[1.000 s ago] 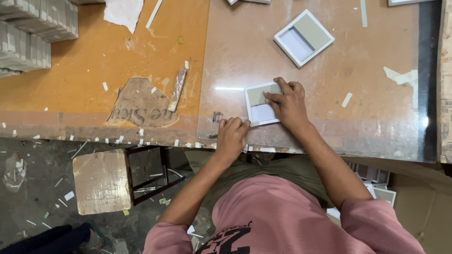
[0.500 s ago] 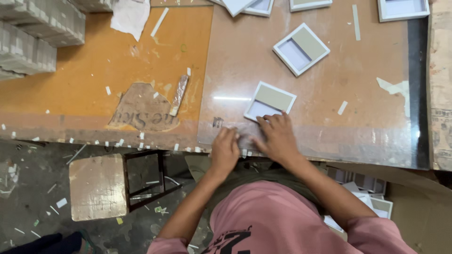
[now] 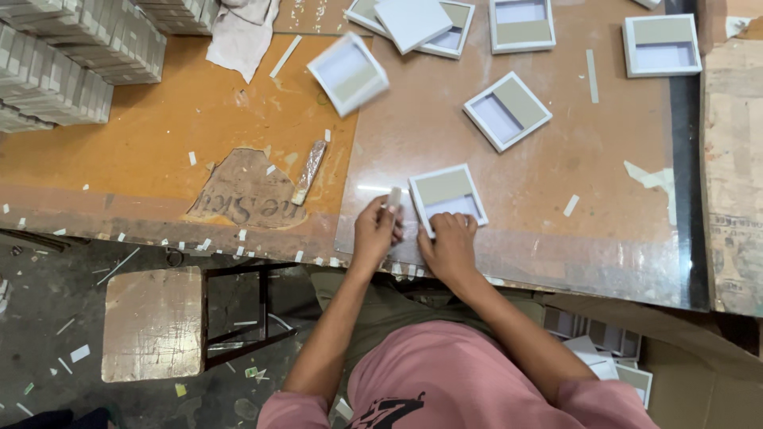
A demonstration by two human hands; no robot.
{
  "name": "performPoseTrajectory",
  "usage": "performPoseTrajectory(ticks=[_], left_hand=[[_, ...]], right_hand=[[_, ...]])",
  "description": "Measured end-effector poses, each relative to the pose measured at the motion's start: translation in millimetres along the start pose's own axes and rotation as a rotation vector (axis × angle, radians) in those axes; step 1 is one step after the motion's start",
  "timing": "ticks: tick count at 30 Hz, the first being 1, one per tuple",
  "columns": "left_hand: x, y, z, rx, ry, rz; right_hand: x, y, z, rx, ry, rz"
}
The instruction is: The person assembles small square frames by hand on a workbench. They place a white backing sheet into a frame, insert a colored insert, and press the parts together. Completed frames are set aside on the table.
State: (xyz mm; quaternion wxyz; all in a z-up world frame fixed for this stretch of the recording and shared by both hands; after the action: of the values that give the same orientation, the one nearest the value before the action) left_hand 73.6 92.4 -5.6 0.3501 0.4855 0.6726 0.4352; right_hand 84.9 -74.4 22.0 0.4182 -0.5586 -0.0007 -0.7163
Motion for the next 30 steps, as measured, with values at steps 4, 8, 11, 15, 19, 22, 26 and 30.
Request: performPoseTrajectory(ticks=[4,8,11,15,19,22,26,30], left_hand=[[1.7,12.9,-6.4,-0.114,0.012,0.220],[-2.5,55.0,-14.2,-0.413,0.076,0.534],[-20.8,76.8,-38.8,-0.420,0.041,0.745],[-36.2,79.8,-70.9,-0.403,0.078,0.675],[-43.9,73.4,-81.3,-0.561,-0.025,0.653],[-55.3,83.3,-79.0,-0.629,-0.129,0.767],[-55.6,116.7,-47.7,-0.555,0.031,1.144],[-47.9,127.8,-29.4,-0.545,0.152,1.103]], right_hand=[[15.3,9.2,-18.5,-0.059,0.049,0.344],[26.2,22.3,-35.3,-0.375,-0.109,0.844],[36.6,28.3,-34.4,-0.266,-0.079,0.868],[37.9,37.3,-31.6,-0.212,-0.049,0.901],[24.2,35.6,-47.2,-0.115,-0.035,0.964],[14.2,40.5,-46.8,-0.177,-0.042,1.017],[12.6,36.7,-52.1,-0.268,-0.102,1.074],[20.2,30.0,-50.0,-0.197,-0.074,1.013]])
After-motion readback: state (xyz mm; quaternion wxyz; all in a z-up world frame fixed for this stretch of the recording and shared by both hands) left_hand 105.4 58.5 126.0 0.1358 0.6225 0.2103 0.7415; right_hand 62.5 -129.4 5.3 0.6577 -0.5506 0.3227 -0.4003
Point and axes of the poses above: each hand's wrist, its own z-axis towards the middle knuckle, its own x-axis out of the back of the hand, y = z × x, the point moved 2 cm from there along z, towards the middle knuckle, and after that the axes turned 10 degrees about x, right-handed, at the moved point
